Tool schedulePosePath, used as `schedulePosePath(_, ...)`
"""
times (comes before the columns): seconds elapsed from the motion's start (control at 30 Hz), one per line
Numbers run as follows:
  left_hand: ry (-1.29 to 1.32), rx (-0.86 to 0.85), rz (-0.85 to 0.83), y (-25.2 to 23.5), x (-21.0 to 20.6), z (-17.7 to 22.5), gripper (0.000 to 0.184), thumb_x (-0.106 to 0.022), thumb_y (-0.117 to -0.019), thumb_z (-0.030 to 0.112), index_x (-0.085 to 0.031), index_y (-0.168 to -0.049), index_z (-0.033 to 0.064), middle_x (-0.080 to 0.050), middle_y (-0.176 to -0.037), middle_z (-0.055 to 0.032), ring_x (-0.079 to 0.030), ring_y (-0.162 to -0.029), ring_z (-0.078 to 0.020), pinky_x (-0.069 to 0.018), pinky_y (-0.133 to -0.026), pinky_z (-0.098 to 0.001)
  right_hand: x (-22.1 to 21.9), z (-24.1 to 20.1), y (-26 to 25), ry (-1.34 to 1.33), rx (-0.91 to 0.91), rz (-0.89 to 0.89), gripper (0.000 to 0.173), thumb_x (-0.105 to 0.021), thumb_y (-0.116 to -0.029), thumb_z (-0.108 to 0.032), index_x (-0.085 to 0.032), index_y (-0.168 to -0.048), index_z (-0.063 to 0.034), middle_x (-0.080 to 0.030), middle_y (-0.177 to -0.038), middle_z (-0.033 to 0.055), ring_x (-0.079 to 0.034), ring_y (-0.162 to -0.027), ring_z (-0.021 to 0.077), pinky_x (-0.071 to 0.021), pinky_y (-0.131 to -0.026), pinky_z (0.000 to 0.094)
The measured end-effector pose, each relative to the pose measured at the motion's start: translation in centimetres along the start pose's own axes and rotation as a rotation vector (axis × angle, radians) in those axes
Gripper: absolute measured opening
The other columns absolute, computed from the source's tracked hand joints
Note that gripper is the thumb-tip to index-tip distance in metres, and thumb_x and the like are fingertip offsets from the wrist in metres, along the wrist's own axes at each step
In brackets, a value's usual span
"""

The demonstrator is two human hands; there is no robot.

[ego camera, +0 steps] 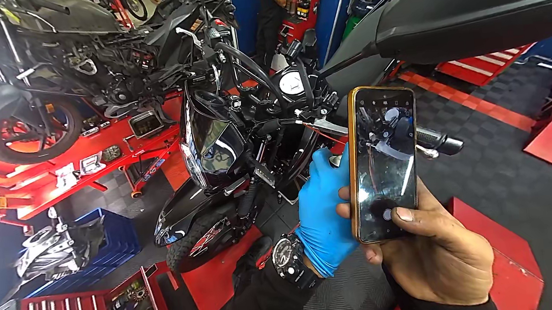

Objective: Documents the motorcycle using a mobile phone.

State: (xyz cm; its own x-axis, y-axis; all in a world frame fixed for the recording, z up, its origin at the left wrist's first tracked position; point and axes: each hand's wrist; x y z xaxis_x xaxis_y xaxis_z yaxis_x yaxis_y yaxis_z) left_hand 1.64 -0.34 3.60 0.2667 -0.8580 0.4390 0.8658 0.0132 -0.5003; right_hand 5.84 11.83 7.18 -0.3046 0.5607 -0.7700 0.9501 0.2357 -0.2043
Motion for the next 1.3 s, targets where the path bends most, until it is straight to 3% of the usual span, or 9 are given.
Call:
schedulePosePath(0.1,-0.063,-0.142,0.145,0.6,-2.9,-2.9,0.07,-0.06,-0.089,0.053,-0.055,-0.148,0.0154,-0.058,-0.12,-0.0133,-0.061,-0.097,-0.0202,-0.0532,-0.067,-0.0306,0.1,0.0,0.0,-0.003,0.001,0.001,0.055,-0.056,-0.0943,-0.003,-0.039,-0.147,-0.0086,-0.058,-0.127,0.0367,-0.071,-0.099,0.047,-0.0629,-0.055,0.0452)
schedulePosePath(0.23,0.056,-0.008,-0.034,0.2,0.9,0.3,0.075,-0.072,-0.0814,0.036,-0.052,-0.149,0.0122,-0.055,-0.122,-0.0164,-0.063,-0.1,-0.0235,-0.0569,-0.074,-0.0388,-0.1,0.0,0.0,0.002,-0.003,0.001,0.055,-0.058,-0.0942,-0.005,-0.041,-0.146,-0.0091,-0.06,-0.127,0.0357,-0.072,-0.099,0.0462,-0.063,-0.055,0.0447)
schedulePosePath(0.4,0.08,-0.02,-0.008,0.3,0.6,0.0,0.071,-0.07,-0.0832,0.037,-0.053,-0.147,0.0091,-0.057,-0.121,-0.0153,-0.063,-0.096,-0.0205,-0.0566,-0.072,-0.0362,0.0,0.0,0.1,-0.001,-0.001,0.002,0.055,-0.056,-0.0942,-0.003,-0.041,-0.146,-0.009,-0.059,-0.127,0.0359,-0.072,-0.098,0.0461,-0.0631,-0.056,0.0445)
schedulePosePath(0.5,-0.039,-0.059,-0.023,0.0,0.7,0.2,0.069,-0.071,-0.0856,0.034,-0.052,-0.147,0.0087,-0.054,-0.124,-0.0177,-0.063,-0.097,-0.0239,-0.0566,-0.067,-0.0363,0.0,0.0,0.1,-0.008,0.0,0.0,0.054,-0.057,-0.0945,-0.003,-0.041,-0.146,-0.009,-0.059,-0.126,0.0361,-0.072,-0.098,0.0461,-0.0632,-0.056,0.0448)
schedulePosePath(0.67,-0.065,-0.036,-0.057,-0.1,0.7,0.3,0.071,-0.068,-0.0889,0.036,-0.047,-0.153,0.0144,-0.052,-0.128,-0.0169,-0.062,-0.1,-0.0238,-0.0569,-0.068,-0.0358,0.0,-0.1,0.2,0.004,0.0,0.006,0.054,-0.056,-0.0944,-0.003,-0.041,-0.146,-0.0079,-0.059,-0.127,0.0366,-0.072,-0.098,0.0463,-0.063,-0.055,0.0447)
schedulePosePath(0.8,-0.004,-0.029,-0.019,0.1,0.7,0.3,0.061,-0.072,-0.0862,0.032,-0.056,-0.14,0.0089,-0.055,-0.121,-0.0144,-0.063,-0.095,-0.0216,-0.0573,-0.067,-0.0361,0.0,-0.1,0.3,-0.001,-0.005,0.009,0.056,-0.057,-0.094,-0.003,-0.04,-0.147,-0.0086,-0.059,-0.126,0.0368,-0.072,-0.097,0.0469,-0.063,-0.055,0.0449)
schedulePosePath(0.9,-0.011,-0.027,-0.028,0.1,0.7,0.3,0.067,-0.068,-0.089,0.034,-0.05,-0.15,0.011,-0.054,-0.125,-0.0157,-0.063,-0.098,-0.0222,-0.0572,-0.07,-0.0361,0.0,-0.1,0.2,-0.002,-0.006,-0.005,0.056,-0.056,-0.0945,-0.003,-0.039,-0.147,-0.0088,-0.059,-0.127,0.0371,-0.072,-0.096,0.0467,-0.0629,-0.055,0.0442)
schedulePosePath(1.03,0.125,0.012,0.002,0.5,0.7,0.1,0.069,-0.069,-0.0841,0.038,-0.054,-0.146,0.0096,-0.057,-0.123,-0.015,-0.063,-0.099,-0.02,-0.057,-0.076,-0.0359,-0.1,-0.1,0.3,0.013,-0.004,0.003,0.055,-0.056,-0.0945,-0.002,-0.04,-0.147,-0.008,-0.059,-0.126,0.0372,-0.072,-0.095,0.0459,-0.0628,-0.055,0.0434)
schedulePosePath(1.3,0.102,0.027,-0.015,0.3,0.7,0.3,0.069,-0.067,-0.0842,0.039,-0.055,-0.146,0.0098,-0.057,-0.119,-0.0144,-0.063,-0.095,-0.0197,-0.056,-0.072,-0.036,-0.2,-0.1,0.2,0.028,-0.005,-0.006,0.051,-0.056,-0.0951,-0.002,-0.043,-0.144,-0.0066,-0.06,-0.124,0.0372,-0.073,-0.095,0.0455,-0.0631,-0.056,0.0434)
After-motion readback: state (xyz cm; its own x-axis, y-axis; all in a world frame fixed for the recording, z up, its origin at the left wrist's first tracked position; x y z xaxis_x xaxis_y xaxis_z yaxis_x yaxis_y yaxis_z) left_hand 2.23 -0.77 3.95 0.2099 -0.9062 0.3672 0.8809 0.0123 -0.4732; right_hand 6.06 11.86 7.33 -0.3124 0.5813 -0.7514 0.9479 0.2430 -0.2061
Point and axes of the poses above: each hand's wrist, its own y-axis away from the middle knuckle, its own x-axis out of the back of the hand, z = x × y
